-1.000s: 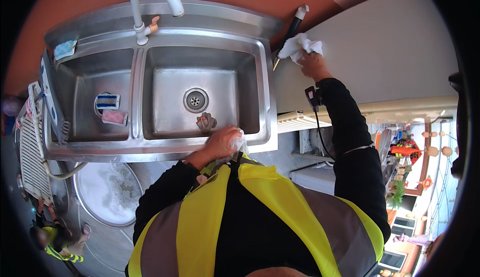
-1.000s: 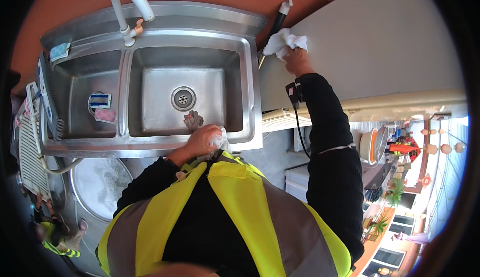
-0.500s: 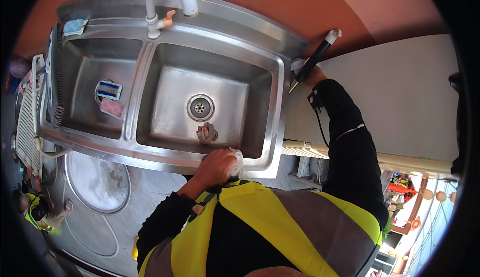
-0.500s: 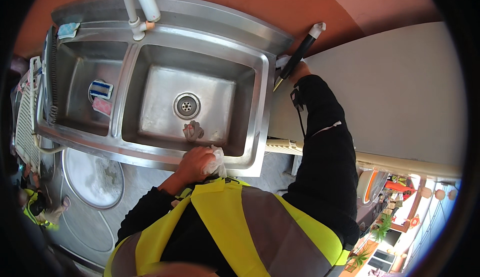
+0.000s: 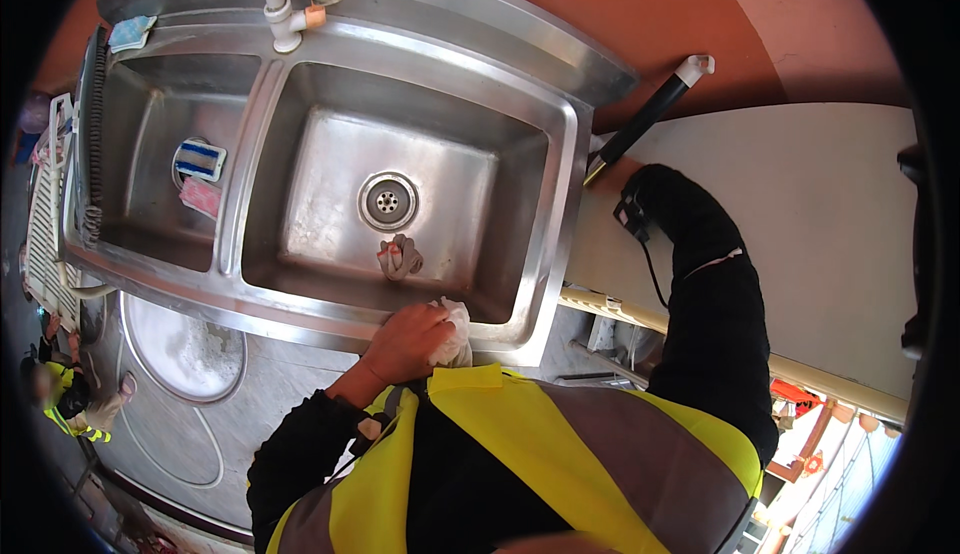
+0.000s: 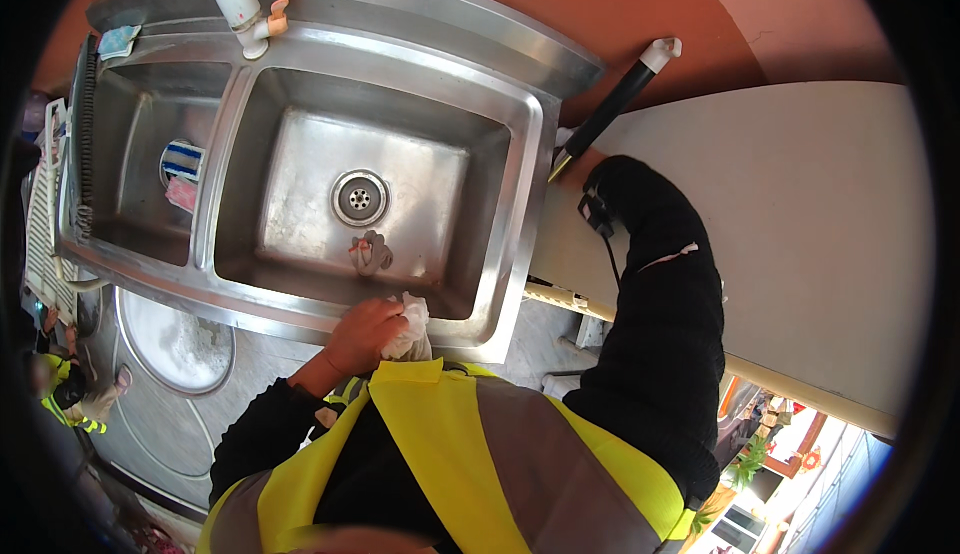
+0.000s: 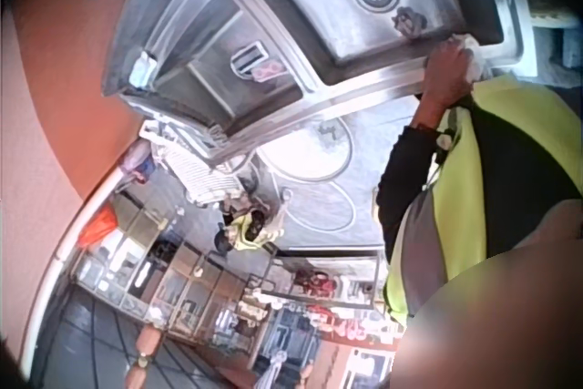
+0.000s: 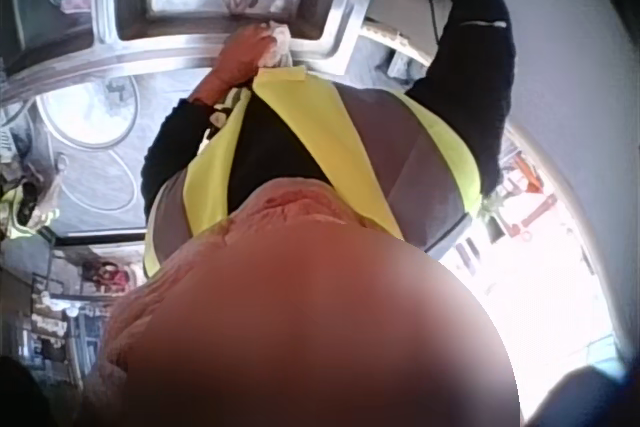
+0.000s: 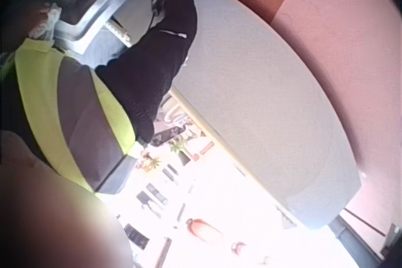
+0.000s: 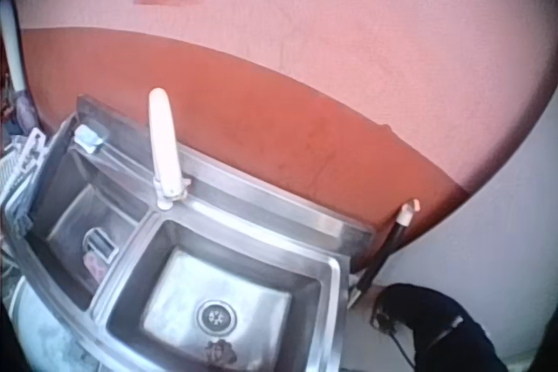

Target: The person wipes the exterior of a large beige appliance with a white cloth, moving from the top vents down the front and sides. They also wipe the adjacent stainless steel sink and countertop. The person repeatedly folds and repositions the cloth while cleaning.

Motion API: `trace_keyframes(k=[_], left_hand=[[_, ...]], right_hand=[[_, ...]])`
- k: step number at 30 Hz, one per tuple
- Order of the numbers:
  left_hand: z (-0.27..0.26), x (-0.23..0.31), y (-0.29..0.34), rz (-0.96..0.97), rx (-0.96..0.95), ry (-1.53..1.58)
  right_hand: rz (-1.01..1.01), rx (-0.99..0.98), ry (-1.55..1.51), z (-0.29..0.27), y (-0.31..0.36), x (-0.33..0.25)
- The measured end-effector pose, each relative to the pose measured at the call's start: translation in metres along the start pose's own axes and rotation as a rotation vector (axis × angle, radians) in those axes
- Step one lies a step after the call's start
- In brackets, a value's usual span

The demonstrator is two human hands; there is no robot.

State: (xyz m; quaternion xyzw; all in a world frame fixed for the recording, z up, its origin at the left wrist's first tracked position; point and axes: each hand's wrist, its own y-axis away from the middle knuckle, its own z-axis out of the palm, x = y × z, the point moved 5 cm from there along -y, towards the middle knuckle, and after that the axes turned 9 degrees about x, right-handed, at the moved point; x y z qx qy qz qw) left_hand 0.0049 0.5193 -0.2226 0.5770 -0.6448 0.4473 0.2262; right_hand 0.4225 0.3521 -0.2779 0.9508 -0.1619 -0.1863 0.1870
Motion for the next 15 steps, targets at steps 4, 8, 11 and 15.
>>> trace_keyframes(k=[4,8,11,15], left_hand=[[0.001,-0.001,0.000,-0.011,-0.004,-0.008],[0.003,-0.001,0.002,-0.013,-0.003,-0.003],[0.005,-0.002,0.003,0.000,0.036,0.002],[0.006,-0.001,0.004,0.029,0.120,0.004]], right_hand=[[-0.211,-0.292,0.237,0.079,0.024,-0.003],[-0.127,-0.569,0.074,0.160,0.046,0.021],[-0.017,-0.540,0.009,0.177,0.037,0.039],[0.000,-0.589,0.333,0.163,0.023,0.032]])
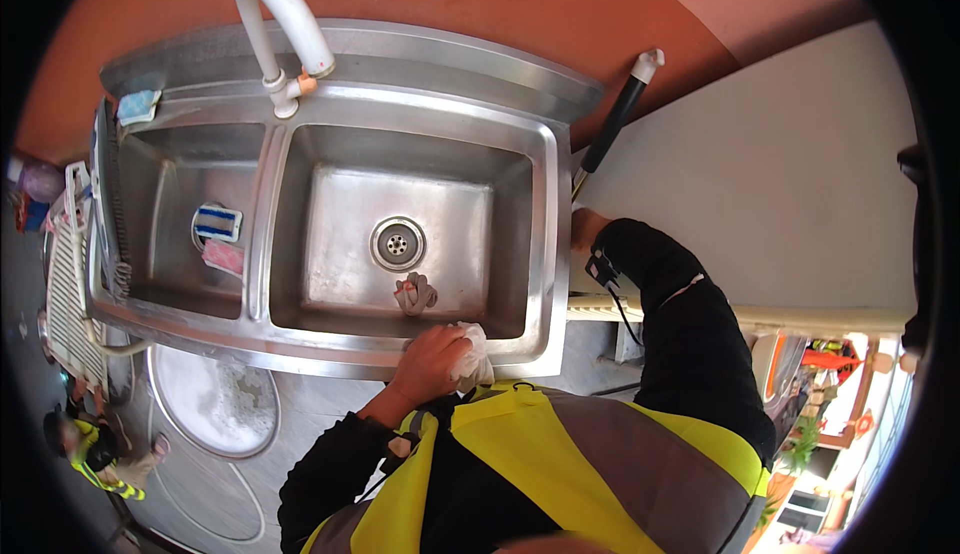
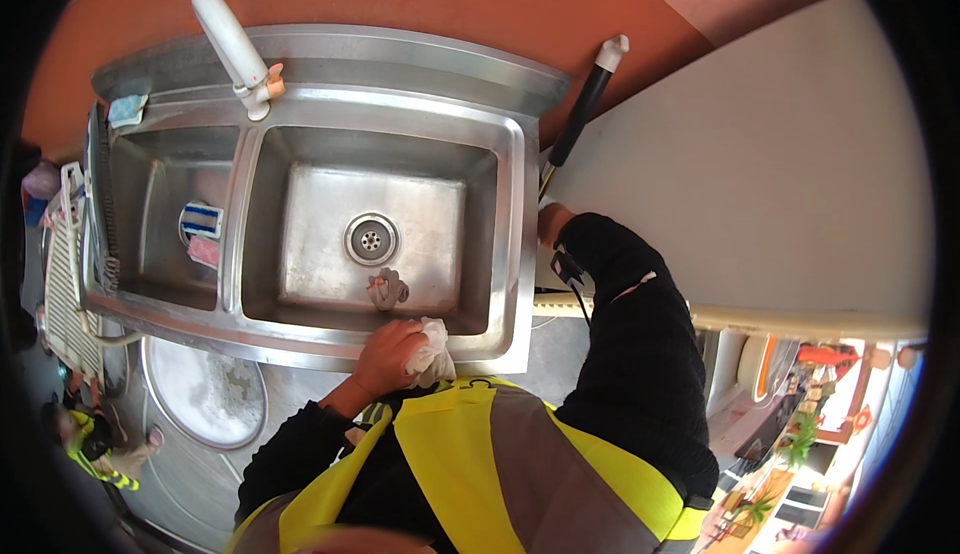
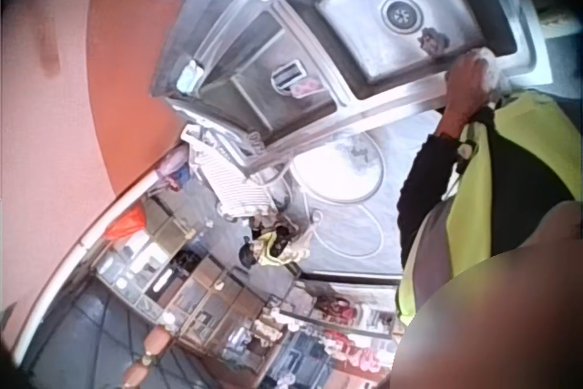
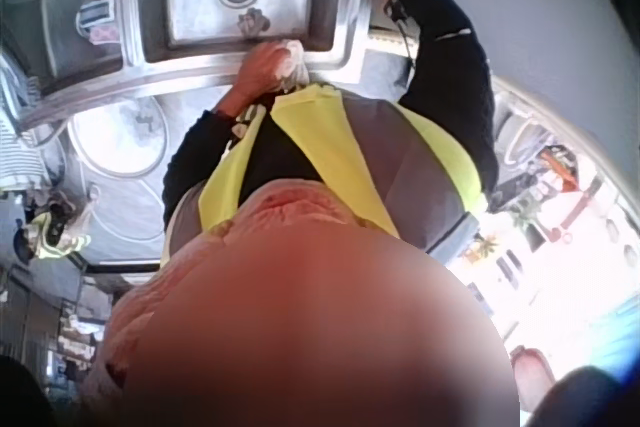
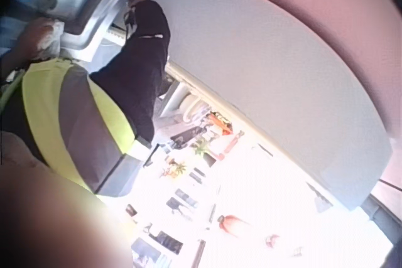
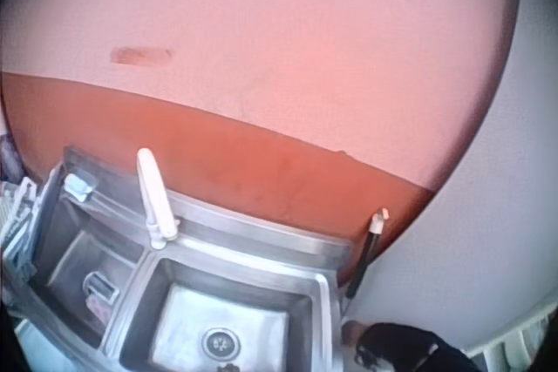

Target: The person wipes the exterior of a large beige appliance with a white cloth, moving from the top vents down the front and sides. They also wipe the adjacent stainless steel sink and countertop. The person repeatedly folds and repositions the cloth while cleaning.

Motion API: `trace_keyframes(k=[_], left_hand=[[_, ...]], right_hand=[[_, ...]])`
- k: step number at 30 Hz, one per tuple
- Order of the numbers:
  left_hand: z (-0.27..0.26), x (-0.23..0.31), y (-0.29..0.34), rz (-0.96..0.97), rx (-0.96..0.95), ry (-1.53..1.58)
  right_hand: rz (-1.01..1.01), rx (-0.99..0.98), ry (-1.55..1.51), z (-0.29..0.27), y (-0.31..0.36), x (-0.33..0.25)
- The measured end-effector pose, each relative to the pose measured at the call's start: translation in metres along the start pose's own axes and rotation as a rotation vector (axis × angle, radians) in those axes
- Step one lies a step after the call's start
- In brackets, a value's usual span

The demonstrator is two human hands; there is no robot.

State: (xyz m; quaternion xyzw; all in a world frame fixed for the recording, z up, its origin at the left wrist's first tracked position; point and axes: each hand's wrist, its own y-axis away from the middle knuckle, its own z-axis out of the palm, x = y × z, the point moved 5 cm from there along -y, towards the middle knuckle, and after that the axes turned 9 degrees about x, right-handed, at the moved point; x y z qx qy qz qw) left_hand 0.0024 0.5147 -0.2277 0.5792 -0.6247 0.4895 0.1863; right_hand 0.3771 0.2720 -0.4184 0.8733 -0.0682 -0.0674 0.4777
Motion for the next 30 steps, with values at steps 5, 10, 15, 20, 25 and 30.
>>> trace_keyframes(k=[5,10,15,20,25,30], left_hand=[[-0.001,0.001,-0.002,-0.013,-0.049,0.056],[0.000,0.004,-0.005,0.000,-0.108,0.025],[0.001,0.005,-0.004,0.021,-0.044,0.006],[0.004,0.006,0.000,0.072,-0.010,-0.084],[0.007,0.006,0.002,0.098,0.029,-0.117],[0.009,0.005,0.004,0.142,0.039,-0.167]], right_hand=[[0.381,0.371,0.122,-0.026,0.026,-0.021],[0.432,0.282,0.090,0.001,0.025,-0.030],[0.293,0.228,0.119,-0.003,0.038,-0.060],[0.364,0.411,0.085,-0.046,0.070,-0.111],[0.444,0.710,0.299,-0.079,0.127,-0.157],[0.576,0.683,0.237,-0.127,0.189,-0.166]])
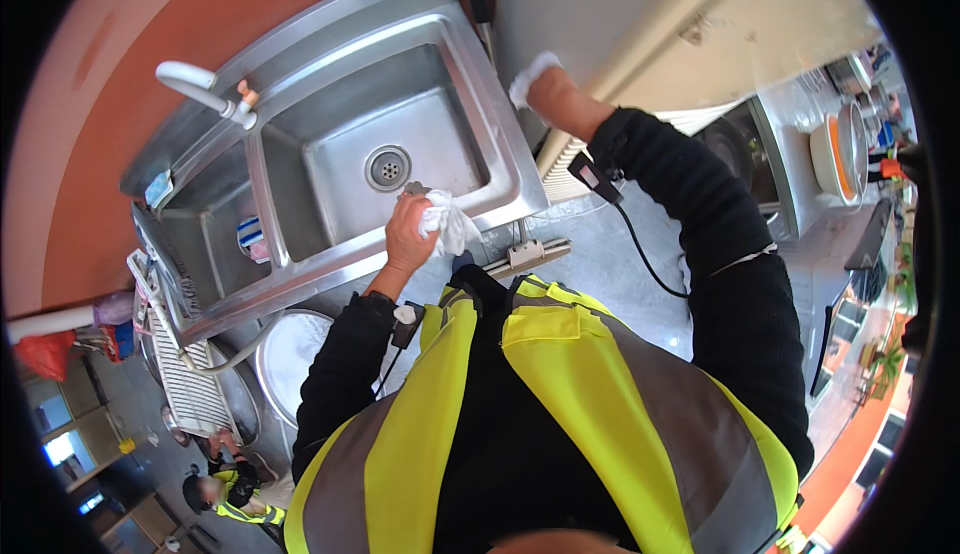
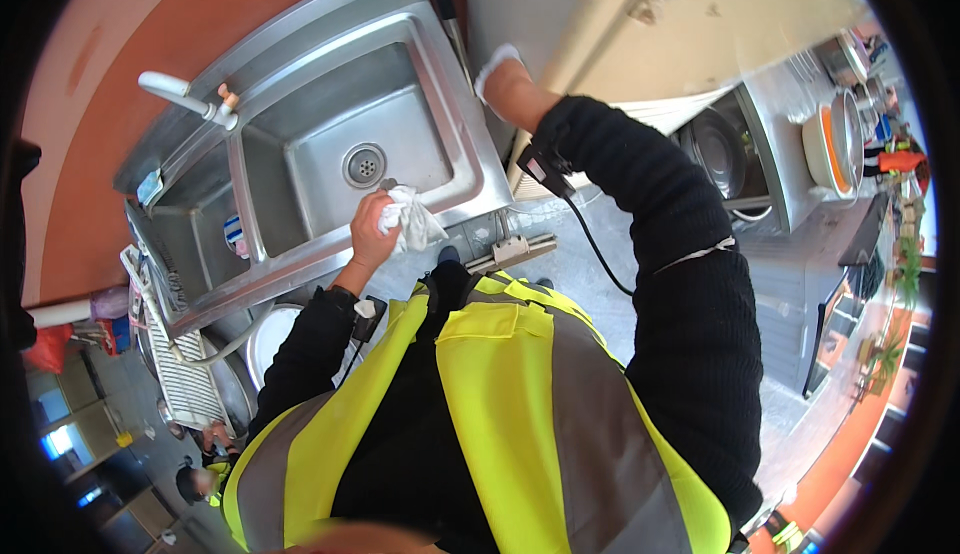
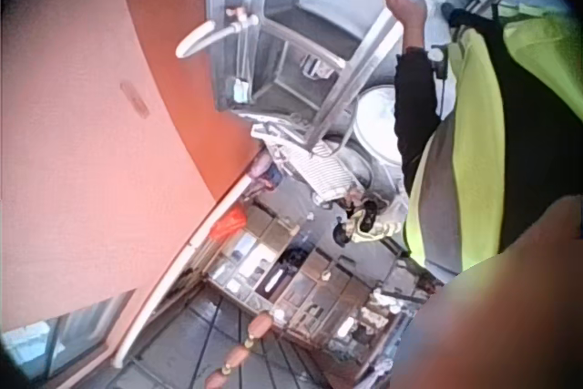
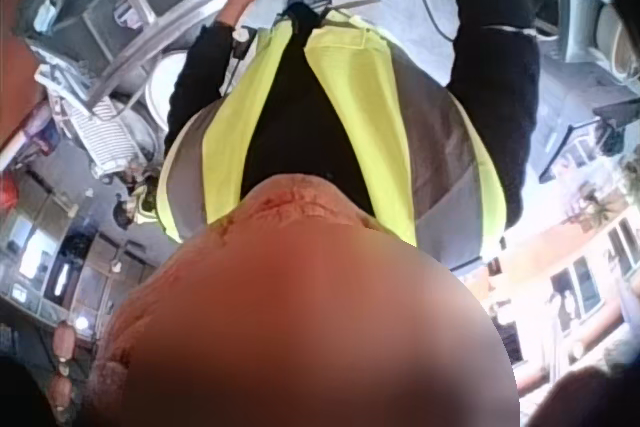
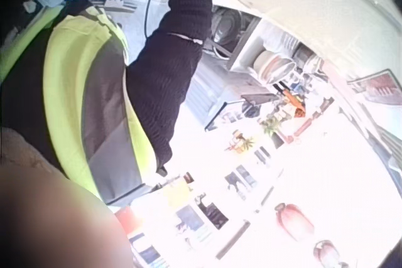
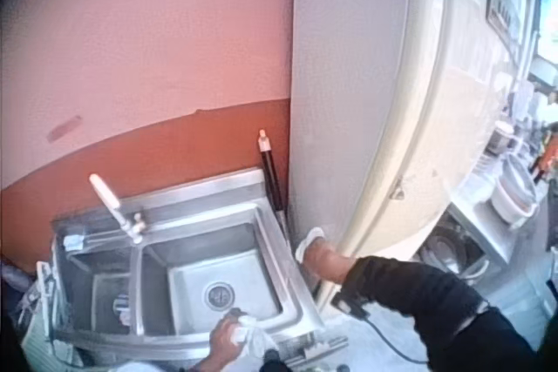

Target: The person wipes the exterior of a large beige appliance with a white cloth, moving from the top vents down the front and sides. They also wipe the adjacent stainless steel sink and countertop. The person repeatedly folds and repositions the cloth while cleaning.

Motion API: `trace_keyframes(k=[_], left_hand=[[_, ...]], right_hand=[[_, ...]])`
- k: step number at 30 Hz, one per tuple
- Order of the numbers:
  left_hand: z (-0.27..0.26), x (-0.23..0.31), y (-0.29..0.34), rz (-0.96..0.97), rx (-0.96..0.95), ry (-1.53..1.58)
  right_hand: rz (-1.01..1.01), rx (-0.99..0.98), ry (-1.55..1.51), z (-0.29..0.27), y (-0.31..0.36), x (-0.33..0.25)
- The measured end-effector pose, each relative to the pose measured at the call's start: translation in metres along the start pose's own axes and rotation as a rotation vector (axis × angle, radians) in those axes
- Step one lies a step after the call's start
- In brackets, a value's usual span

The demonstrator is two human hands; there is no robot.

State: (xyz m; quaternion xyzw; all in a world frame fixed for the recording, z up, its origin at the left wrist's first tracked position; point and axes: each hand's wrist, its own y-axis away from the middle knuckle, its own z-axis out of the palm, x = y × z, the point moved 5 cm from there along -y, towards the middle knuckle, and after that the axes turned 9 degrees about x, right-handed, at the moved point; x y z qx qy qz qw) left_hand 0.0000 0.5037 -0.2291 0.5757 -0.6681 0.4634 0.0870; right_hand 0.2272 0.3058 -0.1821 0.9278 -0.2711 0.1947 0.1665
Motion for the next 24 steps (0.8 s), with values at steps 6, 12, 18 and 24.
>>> trace_keyframes(k=[6,12,18,24], left_hand=[[0.005,-0.007,0.003,-0.034,-0.031,-0.046],[0.007,-0.009,0.004,-0.033,-0.032,-0.048],[0.006,-0.008,0.005,-0.009,-0.018,-0.066],[0.006,-0.010,0.008,-0.058,-0.032,-0.084]], right_hand=[[0.241,0.677,0.344,-0.145,0.051,0.069],[0.226,0.577,0.469,-0.213,0.090,0.112],[0.233,0.299,0.283,-0.177,0.076,0.082],[0.297,0.660,-0.326,-0.155,0.067,0.046]])
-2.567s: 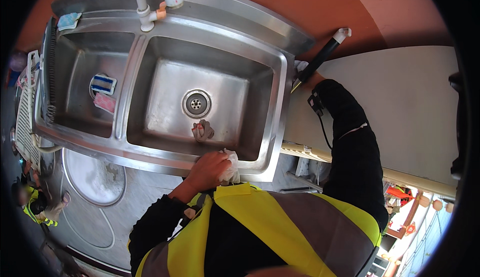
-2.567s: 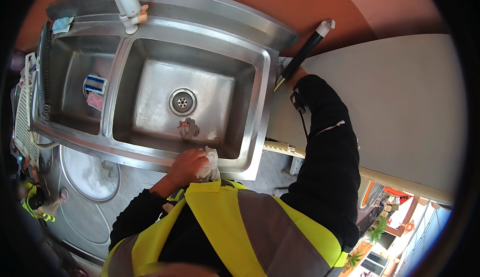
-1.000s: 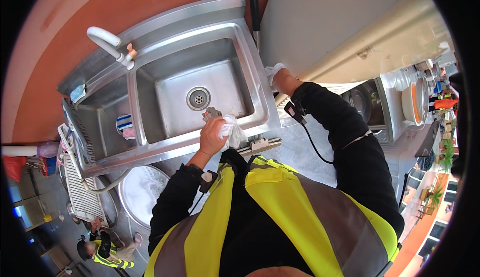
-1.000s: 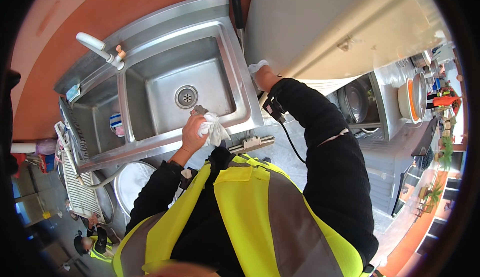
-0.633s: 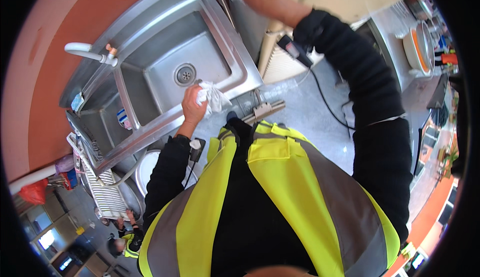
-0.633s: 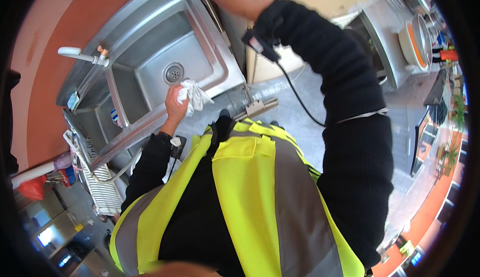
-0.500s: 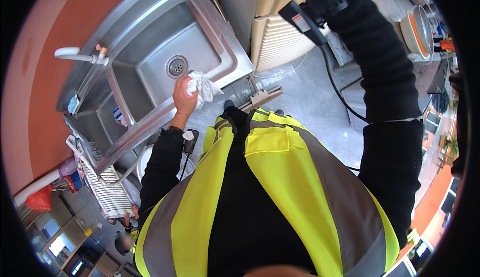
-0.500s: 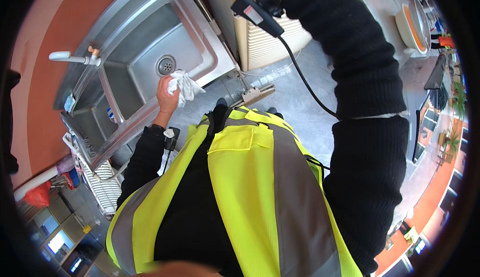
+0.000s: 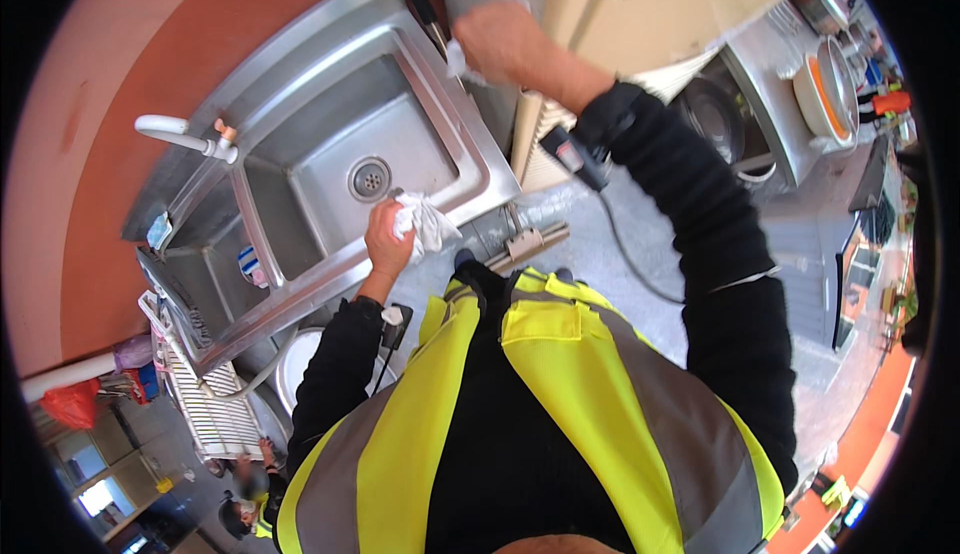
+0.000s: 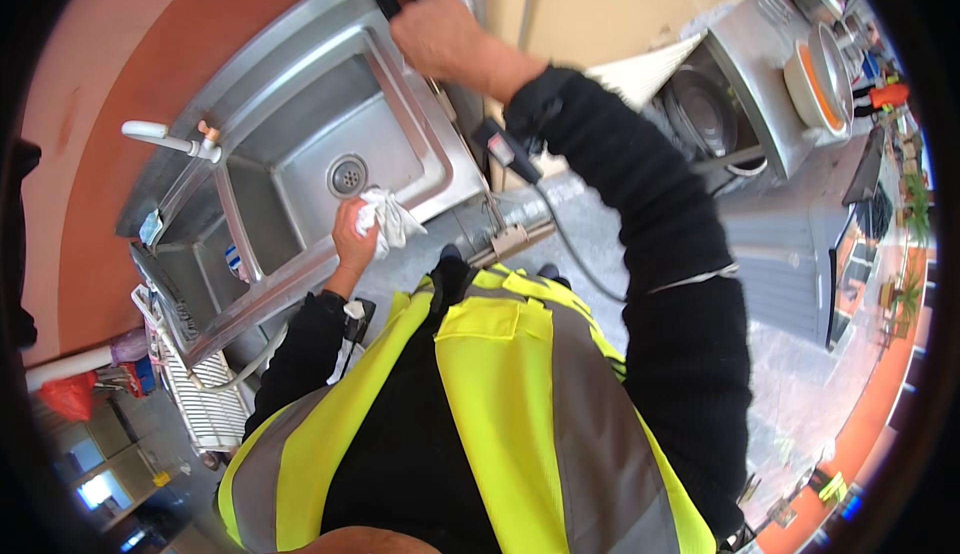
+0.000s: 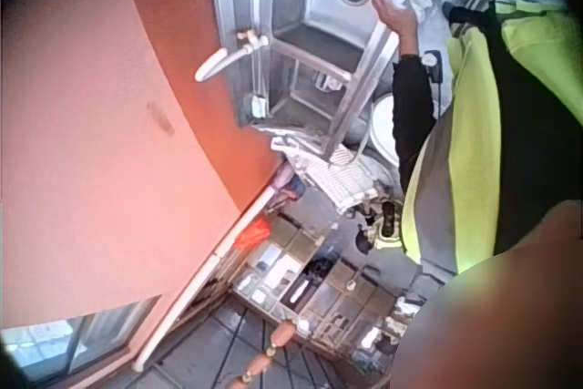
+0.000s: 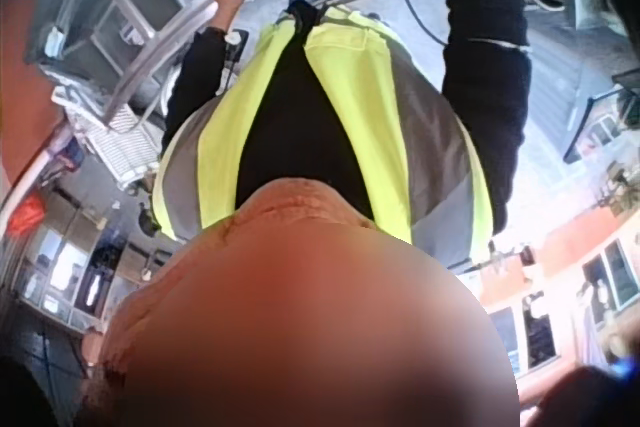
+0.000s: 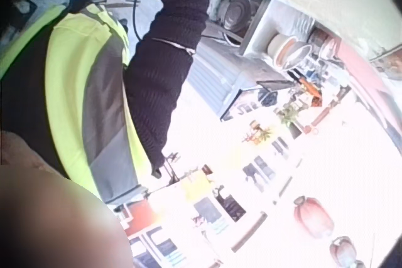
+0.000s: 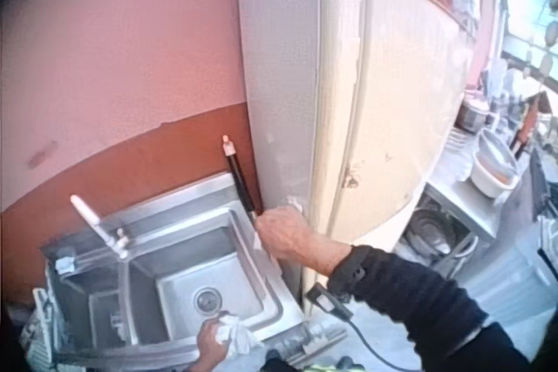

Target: The person wipes the exterior of a large beige appliance with a white cloth, moving from the top vents down the front and sides. They also wipe the adjacent stainless steel sink and countertop. The person repeatedly folds and repositions the cloth while cleaning.

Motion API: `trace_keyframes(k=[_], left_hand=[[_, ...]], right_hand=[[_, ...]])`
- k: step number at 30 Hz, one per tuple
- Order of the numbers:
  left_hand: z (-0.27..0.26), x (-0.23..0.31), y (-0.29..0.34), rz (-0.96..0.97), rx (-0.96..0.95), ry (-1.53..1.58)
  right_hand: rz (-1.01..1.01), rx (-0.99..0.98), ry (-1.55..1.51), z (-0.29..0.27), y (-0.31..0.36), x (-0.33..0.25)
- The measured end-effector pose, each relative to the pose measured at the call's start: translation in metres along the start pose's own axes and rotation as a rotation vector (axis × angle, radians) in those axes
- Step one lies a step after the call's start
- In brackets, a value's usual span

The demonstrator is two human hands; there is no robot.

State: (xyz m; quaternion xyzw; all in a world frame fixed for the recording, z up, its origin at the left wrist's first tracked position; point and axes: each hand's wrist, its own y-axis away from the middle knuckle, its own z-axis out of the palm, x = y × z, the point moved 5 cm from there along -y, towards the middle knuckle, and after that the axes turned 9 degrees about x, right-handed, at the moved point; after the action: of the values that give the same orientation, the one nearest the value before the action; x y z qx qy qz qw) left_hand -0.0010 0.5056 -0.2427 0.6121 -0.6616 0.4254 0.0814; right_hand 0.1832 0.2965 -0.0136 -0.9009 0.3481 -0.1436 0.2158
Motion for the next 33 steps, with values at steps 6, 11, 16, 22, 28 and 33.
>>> trace_keyframes(k=[6,11,16,22,28,33], left_hand=[[-0.004,0.007,-0.002,0.019,0.036,0.029],[-0.005,0.005,-0.002,0.003,0.013,0.062],[-0.002,0.003,-0.002,0.052,0.007,0.103],[0.001,0.004,-0.005,0.080,-0.017,0.125],[0.000,0.002,-0.003,0.044,-0.034,0.133],[0.002,0.001,-0.002,0.041,-0.039,0.150]], right_hand=[[0.607,-0.320,-0.280,0.128,0.007,0.016],[0.815,-0.338,-0.380,0.227,-0.018,0.053],[0.883,-0.027,-0.640,0.301,-0.030,0.082],[1.071,-0.301,-0.633,0.285,-0.023,0.087],[1.139,-0.127,-0.482,0.213,-0.005,0.059],[1.062,-0.094,-0.538,0.170,0.028,0.045]])
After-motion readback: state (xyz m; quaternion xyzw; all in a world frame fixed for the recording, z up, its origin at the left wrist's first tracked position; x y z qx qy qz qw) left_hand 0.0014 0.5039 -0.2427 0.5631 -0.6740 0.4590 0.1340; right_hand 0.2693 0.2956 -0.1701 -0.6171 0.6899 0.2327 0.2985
